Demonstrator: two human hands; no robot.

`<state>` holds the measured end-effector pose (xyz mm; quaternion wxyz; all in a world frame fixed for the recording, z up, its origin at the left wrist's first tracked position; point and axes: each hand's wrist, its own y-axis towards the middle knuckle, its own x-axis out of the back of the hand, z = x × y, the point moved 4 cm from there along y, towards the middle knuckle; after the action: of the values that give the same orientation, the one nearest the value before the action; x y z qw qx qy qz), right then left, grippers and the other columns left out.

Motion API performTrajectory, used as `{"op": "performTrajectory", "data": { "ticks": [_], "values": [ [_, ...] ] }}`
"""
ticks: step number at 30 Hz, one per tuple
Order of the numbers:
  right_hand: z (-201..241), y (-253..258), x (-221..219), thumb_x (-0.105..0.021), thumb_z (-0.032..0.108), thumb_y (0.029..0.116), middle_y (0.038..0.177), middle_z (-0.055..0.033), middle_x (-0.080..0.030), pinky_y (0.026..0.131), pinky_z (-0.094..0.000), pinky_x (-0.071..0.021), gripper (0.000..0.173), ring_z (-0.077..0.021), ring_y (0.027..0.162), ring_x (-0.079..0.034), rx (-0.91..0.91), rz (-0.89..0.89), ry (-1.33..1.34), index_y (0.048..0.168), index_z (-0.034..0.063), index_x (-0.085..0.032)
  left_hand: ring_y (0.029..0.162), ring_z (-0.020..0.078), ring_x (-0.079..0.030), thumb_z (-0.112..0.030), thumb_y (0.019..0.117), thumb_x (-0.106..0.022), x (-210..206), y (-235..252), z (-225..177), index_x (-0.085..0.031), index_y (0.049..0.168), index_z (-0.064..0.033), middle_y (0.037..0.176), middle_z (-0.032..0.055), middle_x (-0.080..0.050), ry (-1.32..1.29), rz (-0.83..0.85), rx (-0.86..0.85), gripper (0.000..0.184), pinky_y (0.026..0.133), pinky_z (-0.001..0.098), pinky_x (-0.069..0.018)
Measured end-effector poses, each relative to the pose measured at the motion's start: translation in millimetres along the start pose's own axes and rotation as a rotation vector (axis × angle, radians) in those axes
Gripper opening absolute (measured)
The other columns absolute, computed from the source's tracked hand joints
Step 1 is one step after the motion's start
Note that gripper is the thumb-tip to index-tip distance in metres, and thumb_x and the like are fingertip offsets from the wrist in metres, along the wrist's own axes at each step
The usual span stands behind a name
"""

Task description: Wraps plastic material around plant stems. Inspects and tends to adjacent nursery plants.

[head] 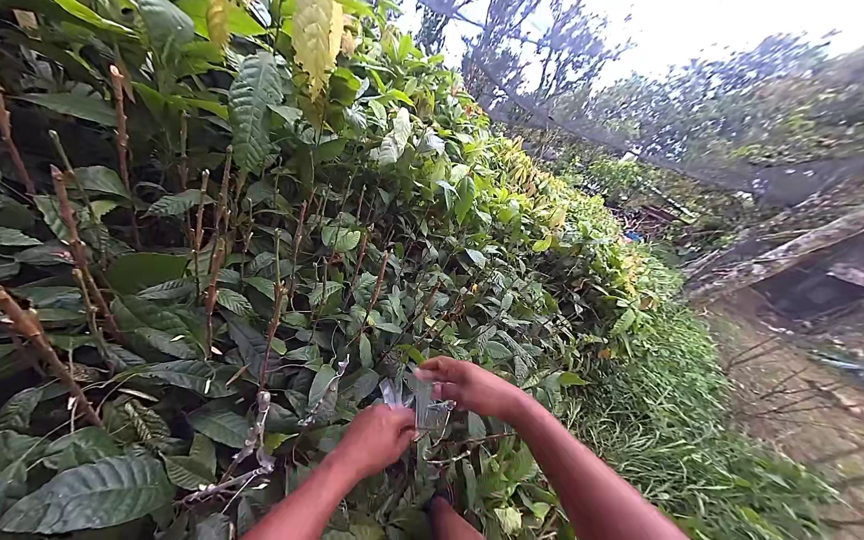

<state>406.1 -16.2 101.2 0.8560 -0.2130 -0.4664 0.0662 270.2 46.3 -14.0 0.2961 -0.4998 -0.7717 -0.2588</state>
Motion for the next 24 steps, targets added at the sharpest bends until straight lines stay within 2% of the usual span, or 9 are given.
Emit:
{"op": "performTrajectory", "data": {
  "ticks": [3,5,10,13,15,17,20,22,24],
  "values": [
    [-25.1,-3.0,-17.9,-0.063,0.027,0.1012,0.116,-0.0181,-0.072,0.097,-0.0614,-0.052,0.036,-0.0367,0.11,-0.069,-0.15,-0.112,-0.29,0.132,0.0086,-0.064,0.102,0.0342,-0.071,-0.038,0.1033,-0.054,18.0,2.1,10.0,-0.074,0.112,-0.0092,0.104,0.0151,-0.074,0.023,-0.105,0.061,0.036,0.091,0.0583,-0.0533],
    [-7.8,-32.3,-38.8,-0.065,0.025,0.0995,0.1,-0.0138,-0.074,0.09,-0.0559,-0.0556,0.028,-0.0312,0.094,-0.072,-0.079,-0.18,-0.232,0.122,0.0091,-0.07,0.103,0.034,-0.07,-0.038,0.1035,-0.055,30.6,1.0,15.3,-0.074,0.113,-0.0096,0.104,0.0151,-0.074,-0.007,-0.154,0.143,0.036,0.092,0.0581,-0.0528],
    [34.7,-78.8,-44.2,-0.068,0.021,0.0984,0.078,-0.0042,-0.069,0.062,-0.0348,-0.057,0.042,-0.0145,0.062,-0.064,0.1,-0.133,0.139,0.139,0.0155,-0.062,0.104,0.0316,-0.07,-0.036,0.1042,-0.055,31.8,5.7,11.1,-0.07,0.125,-0.0155,0.109,0.013,-0.074,-0.084,-0.146,0.19,0.032,0.094,0.0568,-0.0527],
    [24.0,-69.7,-10.0,-0.063,0.014,0.098,0.115,-0.0053,-0.073,0.063,-0.0293,-0.0569,0.038,-0.0119,0.082,-0.07,0.169,-0.206,0.461,0.135,0.0055,-0.059,0.109,0.0351,-0.069,-0.03,0.105,-0.055,19.1,8.6,-0.1,-0.071,0.127,-0.015,0.115,0.0161,-0.072,-0.033,-0.068,0.037,0.031,0.096,0.059,-0.0513],
    [-3.3,-57.2,19.3,-0.06,0.016,0.1005,0.137,-0.0039,-0.065,0.088,-0.0332,-0.0582,0.047,-0.013,0.112,-0.067,0.051,-0.282,0.087,0.146,0.0089,-0.05,0.109,0.0351,-0.069,-0.032,0.1051,-0.055,15.7,6.6,-4.6,-0.072,0.122,-0.0122,0.115,0.016,-0.073,-0.001,-0.042,-0.032,0.032,0.096,0.059,-0.0517],
    [-6.5,-56.0,9.7,-0.069,0.016,0.0948,0.12,-0.0128,-0.071,0.099,-0.0534,-0.0509,0.042,-0.0311,0.115,-0.065,-0.085,-0.33,-0.344,0.136,0.0088,-0.062,0.107,0.0343,-0.07,-0.037,0.1052,-0.053,26.8,4.6,-6.1,-0.073,0.119,-0.0116,0.111,0.015,-0.074,0.014,-0.054,0.003,0.035,0.095,0.0582,-0.0517],
    [25.2,-66.3,-10.9,-0.066,0.018,0.0987,0.097,-0.0062,-0.075,0.076,-0.0383,-0.0586,0.029,-0.0199,0.083,-0.071,0.079,-0.331,-0.122,0.126,0.0087,-0.066,0.104,0.0376,-0.07,-0.033,0.1064,-0.053,29.1,4.8,-10.2,-0.07,0.128,-0.0158,0.108,0.0171,-0.074,0.003,-0.049,0.001,0.033,0.094,0.0615,-0.0517],
    [14.1,-55.4,4.9,-0.057,0.013,0.1026,0.118,-0.0075,-0.072,0.08,-0.0322,-0.0583,0.034,-0.0149,0.094,-0.07,0.108,-0.301,0.105,0.136,0.0059,-0.058,0.105,0.0389,-0.07,-0.031,0.106,-0.053,18.2,4.6,-19.0,-0.072,0.124,-0.0134,0.11,0.0181,-0.073,0.03,-0.017,-0.06,0.031,0.093,0.0628,-0.0522],
    [-10.6,-42.9,12.9,-0.056,0.01,0.1012,0.137,-0.0087,-0.065,0.103,-0.0458,-0.0516,0.044,-0.0231,0.122,-0.063,-0.041,-0.243,-0.192,0.145,0.0118,-0.055,0.103,0.0374,-0.071,-0.036,0.1058,-0.052,21.4,2.0,-20.9,-0.073,0.116,-0.0106,0.108,0.0171,-0.073,0.063,-0.056,-0.061,0.035,0.09,0.0608,-0.0533]
  ]
}}
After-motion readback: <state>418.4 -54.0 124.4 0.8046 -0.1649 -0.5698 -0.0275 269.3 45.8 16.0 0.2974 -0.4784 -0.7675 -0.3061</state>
